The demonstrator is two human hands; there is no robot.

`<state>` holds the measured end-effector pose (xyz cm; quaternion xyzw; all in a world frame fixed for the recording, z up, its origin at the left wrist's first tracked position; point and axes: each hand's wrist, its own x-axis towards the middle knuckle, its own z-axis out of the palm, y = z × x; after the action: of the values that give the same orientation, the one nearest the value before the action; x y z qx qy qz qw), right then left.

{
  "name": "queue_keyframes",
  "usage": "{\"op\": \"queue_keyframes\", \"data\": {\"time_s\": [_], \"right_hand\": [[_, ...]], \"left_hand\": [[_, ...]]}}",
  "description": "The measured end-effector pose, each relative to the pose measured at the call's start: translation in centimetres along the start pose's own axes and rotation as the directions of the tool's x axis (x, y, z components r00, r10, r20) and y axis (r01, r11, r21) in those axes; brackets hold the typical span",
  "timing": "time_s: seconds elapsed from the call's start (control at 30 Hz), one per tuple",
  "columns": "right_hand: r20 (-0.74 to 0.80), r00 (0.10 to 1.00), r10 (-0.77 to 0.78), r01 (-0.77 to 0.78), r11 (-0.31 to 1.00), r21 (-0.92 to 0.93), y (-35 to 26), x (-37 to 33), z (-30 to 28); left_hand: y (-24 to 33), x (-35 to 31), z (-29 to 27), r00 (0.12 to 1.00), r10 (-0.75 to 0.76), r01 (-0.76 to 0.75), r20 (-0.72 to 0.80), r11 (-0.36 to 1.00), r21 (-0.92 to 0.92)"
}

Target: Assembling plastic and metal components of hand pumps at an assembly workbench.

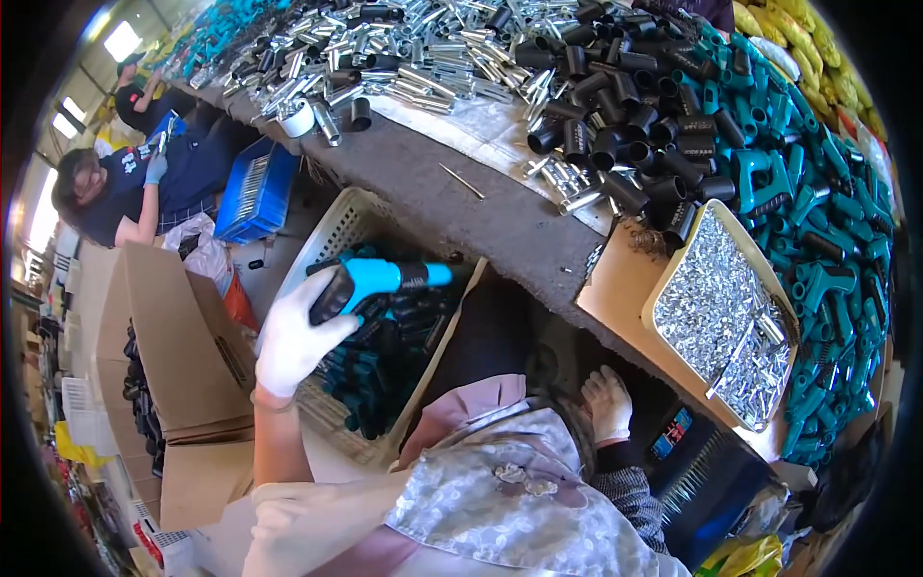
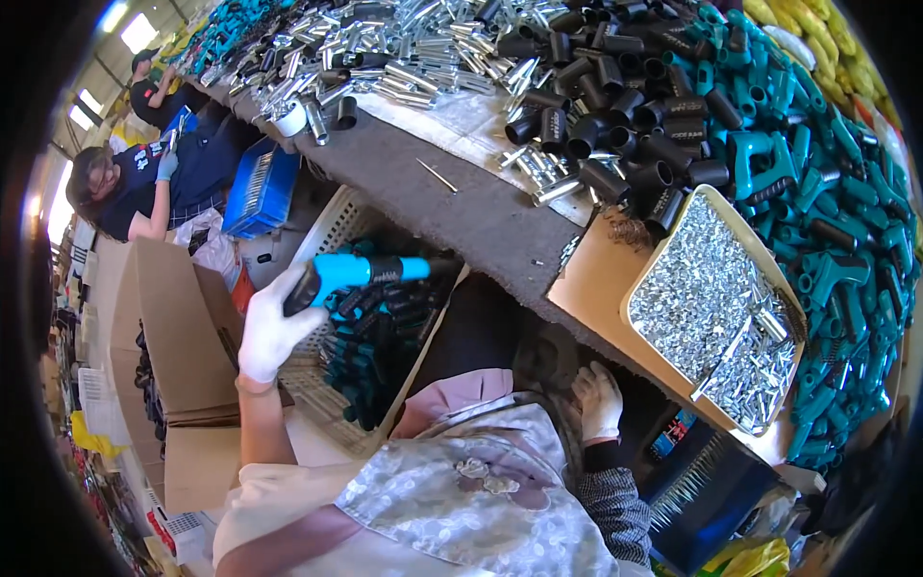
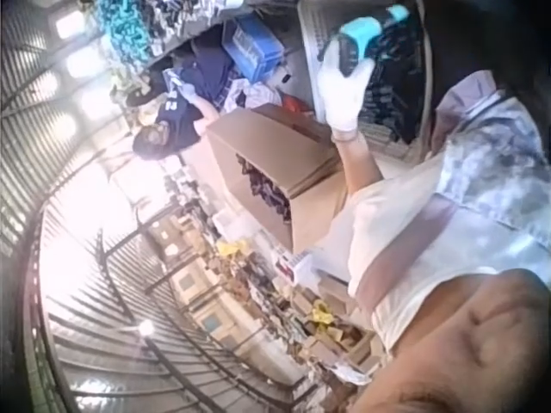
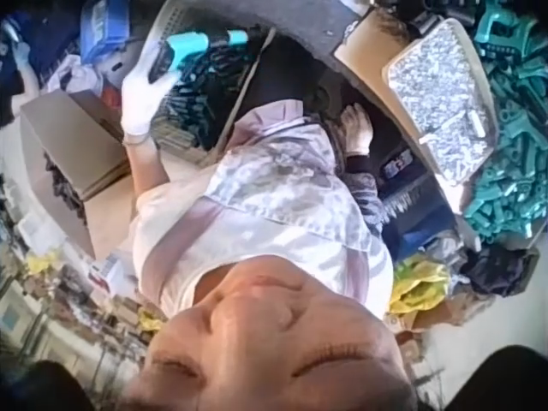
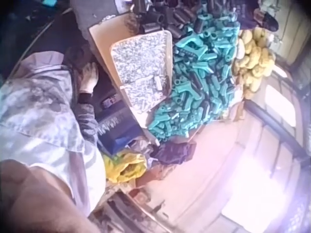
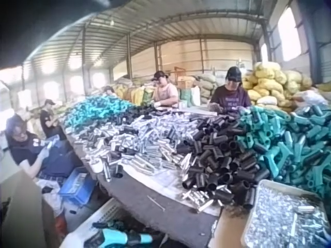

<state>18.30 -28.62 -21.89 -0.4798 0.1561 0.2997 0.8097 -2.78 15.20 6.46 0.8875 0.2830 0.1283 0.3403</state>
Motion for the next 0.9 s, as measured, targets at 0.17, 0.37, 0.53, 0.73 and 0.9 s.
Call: {"op": "queue_keyframes", "data": {"time_s": [0.17,0.37,0.53,0.73,0.9], "right_hand": [[0.021,0.994,0.104,-0.102,0.992,-0.080,1.6,-0.3,4.2],[0.201,0.978,-0.053,0.160,0.806,-0.569,0.4,-4.2,7.6],[0.731,0.634,-0.253,0.772,0.147,-0.618,-7.9,-9.5,18.8],[0.884,0.119,-0.453,0.874,-0.375,-0.310,-12.6,-9.4,26.9],[0.915,0.107,-0.389,0.759,-0.562,-0.328,-11.5,-5.5,29.0]], "left_hand": [[-7.6,5.7,7.7,0.993,0.116,-0.109,-0.033,0.981,0.160],[-19.1,9.1,22.0,0.985,-0.010,-0.080,0.173,0.861,0.502],[-18.1,10.2,21.2,0.959,-0.144,-0.009,0.246,0.846,0.532],[-14.9,4.1,20.6,0.993,-0.001,-0.051,0.121,0.904,0.424],[-15.6,-3.1,23.3,0.992,0.017,-0.065,0.126,0.921,0.385]]}}
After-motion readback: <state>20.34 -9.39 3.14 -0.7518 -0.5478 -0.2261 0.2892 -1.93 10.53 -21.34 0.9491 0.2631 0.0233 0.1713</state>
